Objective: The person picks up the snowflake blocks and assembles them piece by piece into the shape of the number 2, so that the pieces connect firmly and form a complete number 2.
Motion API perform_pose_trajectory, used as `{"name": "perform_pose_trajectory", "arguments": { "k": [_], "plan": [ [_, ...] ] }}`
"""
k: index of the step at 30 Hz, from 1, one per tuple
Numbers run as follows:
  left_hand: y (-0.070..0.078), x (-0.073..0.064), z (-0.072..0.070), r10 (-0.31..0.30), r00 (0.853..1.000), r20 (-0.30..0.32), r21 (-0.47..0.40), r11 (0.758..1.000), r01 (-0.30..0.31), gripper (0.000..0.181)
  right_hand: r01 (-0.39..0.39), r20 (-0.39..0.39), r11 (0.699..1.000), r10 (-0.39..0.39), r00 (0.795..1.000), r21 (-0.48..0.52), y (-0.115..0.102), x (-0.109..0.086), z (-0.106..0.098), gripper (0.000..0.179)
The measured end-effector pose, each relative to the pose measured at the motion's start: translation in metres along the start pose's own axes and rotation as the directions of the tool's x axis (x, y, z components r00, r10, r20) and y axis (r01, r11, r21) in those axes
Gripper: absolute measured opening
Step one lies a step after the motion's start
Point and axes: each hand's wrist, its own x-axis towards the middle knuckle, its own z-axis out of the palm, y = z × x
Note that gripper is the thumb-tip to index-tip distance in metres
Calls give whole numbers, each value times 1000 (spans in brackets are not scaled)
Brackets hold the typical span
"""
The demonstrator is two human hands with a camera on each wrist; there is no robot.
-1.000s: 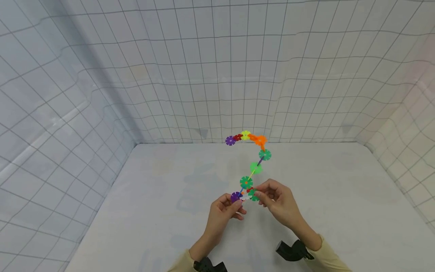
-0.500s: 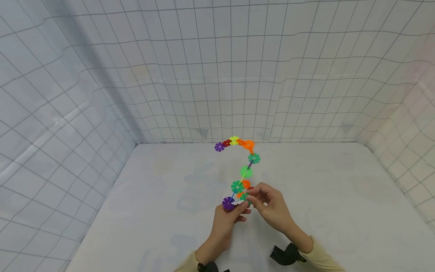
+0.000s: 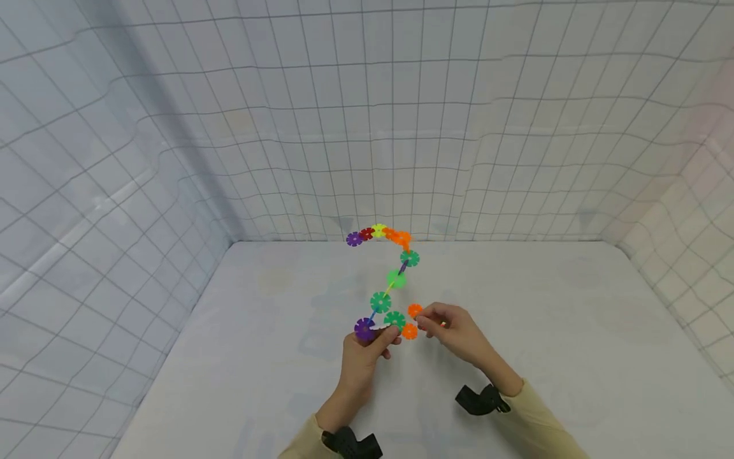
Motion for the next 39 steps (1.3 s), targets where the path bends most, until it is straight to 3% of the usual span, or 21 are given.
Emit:
{"name": "perform_pose_trajectory", "arguments": {
  "k": [3, 8, 11, 15, 23, 27, 30, 32, 34, 39],
  "plan": [
    [4, 1, -4, 18, 1000, -8, -14, 1000, -18, 22, -28, 42, 985, 36, 998, -170, 15, 8, 8, 14],
    [7, 2, -6, 42, 999, -6, -45, 998, -43, 8, -80, 12, 903, 94, 996, -421, 26, 17, 26, 21],
    [9, 1, -7, 54, 998, -7, -51, 997, -55, 6, -103, -10, 874, 112, 994, -475, 27, 17, 31, 22],
    [13, 0, -6, 78, 997, -14, -51, 996, -79, 10, -98, -16, 876, 102, 995, -472, 29, 15, 34, 20],
    [22, -2, -6, 93, 996, -8, -31, 995, -93, 9, -9, 5, 950, 11, 1000, -311, 29, 5, 24, 21],
    [24, -3, -5, 83, 997, -6, -36, 996, -83, 7, -14, -5, 999, 14, 1000, -32, 15, 0, 10, 13],
    [26, -4, -5, 65, 998, -1, -34, 997, -65, 9, -38, 0, 972, 39, 999, 233, -2, -3, -2, 17],
    [26, -5, -4, 49, 999, 4, -31, 998, -49, 11, -39, 0, 942, 41, 999, 334, -13, -6, -7, 22],
    [27, -5, -3, 32, 999, 11, -28, 999, -32, 13, -28, -8, 927, 34, 999, 375, -21, -10, -11, 25],
    [26, -7, -1, 13, 999, 32, -17, 1000, -13, 15, 48, -45, 938, -35, 998, 342, -33, -17, -12, 19]
  ]
}}
